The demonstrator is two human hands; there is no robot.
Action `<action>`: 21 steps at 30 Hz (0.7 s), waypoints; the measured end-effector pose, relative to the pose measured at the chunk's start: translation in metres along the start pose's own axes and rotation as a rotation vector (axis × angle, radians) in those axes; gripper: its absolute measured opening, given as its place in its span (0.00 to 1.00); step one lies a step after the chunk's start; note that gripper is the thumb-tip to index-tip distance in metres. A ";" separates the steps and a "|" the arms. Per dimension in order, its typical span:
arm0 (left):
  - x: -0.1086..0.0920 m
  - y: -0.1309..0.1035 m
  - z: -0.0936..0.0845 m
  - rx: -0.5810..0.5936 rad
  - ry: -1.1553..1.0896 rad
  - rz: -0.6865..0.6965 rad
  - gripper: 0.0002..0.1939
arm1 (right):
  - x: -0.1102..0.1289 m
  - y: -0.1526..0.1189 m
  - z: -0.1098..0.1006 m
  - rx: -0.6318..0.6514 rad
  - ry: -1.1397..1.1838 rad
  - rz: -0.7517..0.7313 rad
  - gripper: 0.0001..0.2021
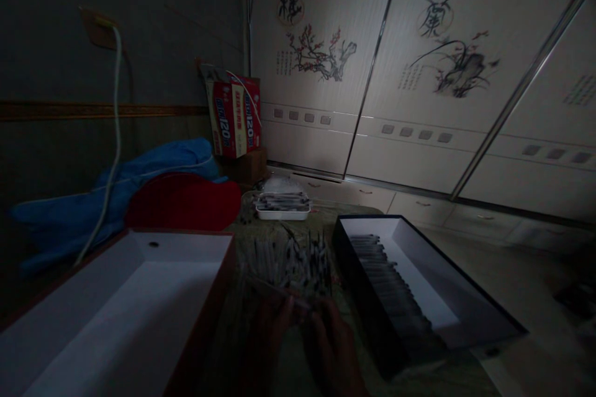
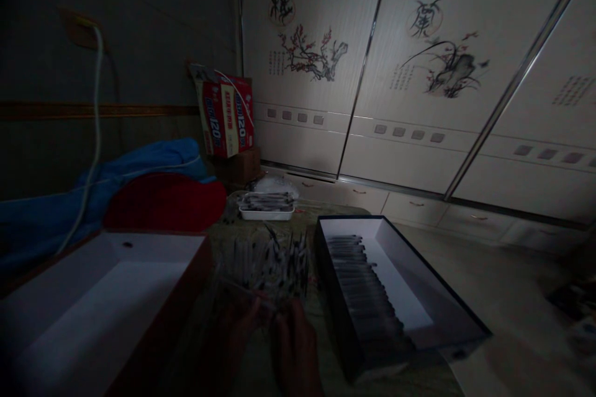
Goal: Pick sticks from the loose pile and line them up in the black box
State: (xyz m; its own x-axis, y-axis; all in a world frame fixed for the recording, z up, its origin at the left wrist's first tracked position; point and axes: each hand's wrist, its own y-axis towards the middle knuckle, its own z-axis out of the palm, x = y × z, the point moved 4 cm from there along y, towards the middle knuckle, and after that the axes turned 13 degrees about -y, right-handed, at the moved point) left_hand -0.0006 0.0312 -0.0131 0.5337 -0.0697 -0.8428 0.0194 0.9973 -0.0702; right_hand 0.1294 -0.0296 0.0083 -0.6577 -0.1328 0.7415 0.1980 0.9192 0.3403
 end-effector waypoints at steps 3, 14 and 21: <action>-0.004 -0.004 0.002 0.026 0.059 0.016 0.19 | -0.005 -0.002 -0.002 -0.091 -0.035 -0.010 0.19; 0.001 -0.002 -0.002 -0.012 0.164 0.051 0.16 | -0.007 -0.001 0.005 -0.045 -0.067 0.007 0.20; -0.005 -0.013 -0.015 -0.074 0.274 0.039 0.12 | -0.006 -0.003 0.003 -0.058 -0.118 0.014 0.18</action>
State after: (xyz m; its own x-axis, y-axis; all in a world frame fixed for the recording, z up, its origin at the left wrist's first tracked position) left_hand -0.0166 0.0184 -0.0158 0.2843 -0.0444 -0.9577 -0.0641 0.9958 -0.0652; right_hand 0.1304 -0.0304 0.0016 -0.7351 -0.0727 0.6740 0.2473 0.8970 0.3664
